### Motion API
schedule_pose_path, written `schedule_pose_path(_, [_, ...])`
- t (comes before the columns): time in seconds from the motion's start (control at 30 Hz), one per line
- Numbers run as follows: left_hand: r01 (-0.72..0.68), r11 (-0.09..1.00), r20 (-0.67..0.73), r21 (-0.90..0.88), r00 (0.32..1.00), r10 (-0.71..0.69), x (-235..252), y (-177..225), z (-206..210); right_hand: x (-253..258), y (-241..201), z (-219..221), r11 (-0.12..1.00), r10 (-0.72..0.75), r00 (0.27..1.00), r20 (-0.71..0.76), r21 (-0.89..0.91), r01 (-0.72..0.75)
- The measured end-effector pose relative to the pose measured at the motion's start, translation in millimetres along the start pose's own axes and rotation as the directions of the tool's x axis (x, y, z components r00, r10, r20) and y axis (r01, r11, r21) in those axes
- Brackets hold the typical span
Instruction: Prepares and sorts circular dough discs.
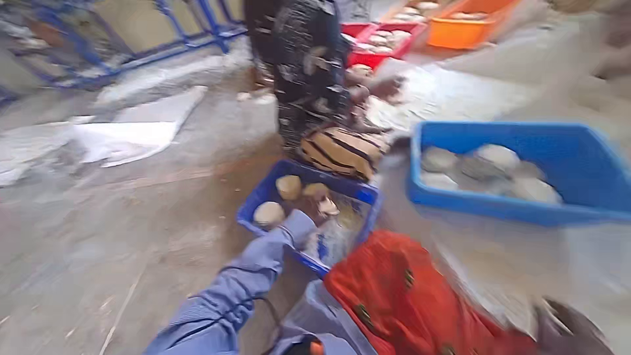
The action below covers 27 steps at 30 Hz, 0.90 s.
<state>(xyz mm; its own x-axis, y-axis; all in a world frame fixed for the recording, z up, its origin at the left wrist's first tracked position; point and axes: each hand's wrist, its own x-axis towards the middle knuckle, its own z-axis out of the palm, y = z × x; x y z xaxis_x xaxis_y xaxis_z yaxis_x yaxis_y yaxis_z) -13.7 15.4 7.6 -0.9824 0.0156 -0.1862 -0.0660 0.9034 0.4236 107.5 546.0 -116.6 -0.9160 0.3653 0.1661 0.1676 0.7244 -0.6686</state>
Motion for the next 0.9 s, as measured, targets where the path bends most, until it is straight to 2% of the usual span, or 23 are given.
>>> schedule_pose_path(0.07, [-0.217, 0.976, -0.026, -0.001, 0.976, 0.217, 16.3, 54.2, -11.1, 14.3, -43.4, -8.8, 0.997, -0.056, 0.998, -0.024, 0.050, 0.058])
schedule_pose_path(0.1, [-0.322, 0.947, -0.024, -0.011, 0.947, 0.322, 20.2, 86.7, -15.6, 19.2, -69.1, -16.0, 0.991, -0.105, 0.994, -0.034, 0.081, 0.107])
schedule_pose_path(0.13, [-0.461, 0.887, -0.048, -0.015, 0.887, 0.460, 24.9, 115.5, -11.3, 23.7, -92.8, -24.5, 0.977, -0.173, 0.984, -0.053, 0.120, 0.178])
schedule_pose_path(0.2, [-0.729, 0.683, -0.084, -0.036, 0.684, 0.725, 30.9, 170.2, 8.7, 31.5, -136.2, -43.9, 0.920, -0.344, 0.937, -0.055, 0.179, 0.349])
schedule_pose_path(0.23, [-0.814, 0.577, -0.076, -0.064, 0.581, 0.810, 31.1, 196.6, 21.6, 35.1, -152.9, -52.5, 0.888, -0.424, 0.905, -0.037, 0.181, 0.423])
schedule_pose_path(0.3, [-0.896, 0.411, -0.053, -0.170, 0.425, 0.904, 25.7, 243.0, 53.4, 37.3, -174.6, -65.2, 0.874, -0.484, 0.874, 0.054, 0.086, 0.479])
schedule_pose_path(0.33, [-0.906, 0.361, -0.037, -0.224, 0.378, 0.925, 20.5, 262.4, 70.2, 35.7, -177.8, -67.7, 0.879, -0.476, 0.875, 0.092, 0.041, 0.474])
schedule_pose_path(0.4, [-0.901, 0.317, 0.002, -0.296, 0.331, 0.944, 5.3, 293.0, 98.8, 29.3, -165.9, -67.2, 0.887, -0.454, 0.877, 0.154, -0.011, 0.461])
schedule_pose_path(0.5, [-0.862, 0.368, 0.134, -0.350, 0.342, 0.930, -9.6, 319.5, 129.1, 17.5, -129.2, -64.0, 0.903, -0.429, 0.898, 0.094, 0.003, 0.430])
schedule_pose_path(0.57, [-0.812, 0.450, 0.278, -0.372, 0.364, 0.889, -16.0, 330.0, 138.4, 7.3, -110.2, -62.2, 0.944, -0.328, 0.942, 0.070, 0.055, 0.324])
schedule_pose_path(0.6, [-0.800, 0.449, 0.289, -0.397, 0.355, 0.889, -16.9, 332.7, 144.2, 3.5, -101.9, -61.9, 0.962, -0.267, 0.959, 0.091, 0.090, 0.259])
schedule_pose_path(0.67, [-0.781, 0.378, 0.189, -0.497, 0.328, 0.926, -13.9, 335.8, 157.5, 0.1, -81.2, -64.7, 0.981, -0.161, 0.971, 0.178, 0.135, 0.138])
schedule_pose_path(0.73, [-0.691, 0.373, 0.158, -0.619, 0.356, 0.921, -0.7, 340.4, 166.1, 0.7, -60.8, -71.4, 0.990, -0.074, 0.966, 0.248, 0.131, 0.042])
schedule_pose_path(0.77, [-0.623, 0.419, 0.184, -0.660, 0.406, 0.895, 10.7, 342.5, 167.9, 3.2, -54.2, -77.3, 0.996, -0.022, 0.956, 0.292, 0.090, -0.005])
schedule_pose_path(0.83, [-0.450, 0.572, 0.257, -0.686, 0.585, 0.769, 40.7, 346.6, 171.1, 11.7, -44.2, -84.5, 0.993, 0.116, 0.931, 0.346, -0.062, -0.100])
schedule_pose_path(0.9, [-0.088, 0.681, 0.355, -0.727, 0.801, 0.483, 65.8, 350.2, 185.7, 25.8, -37.1, -77.0, 0.956, 0.269, 0.908, 0.320, -0.208, -0.209])
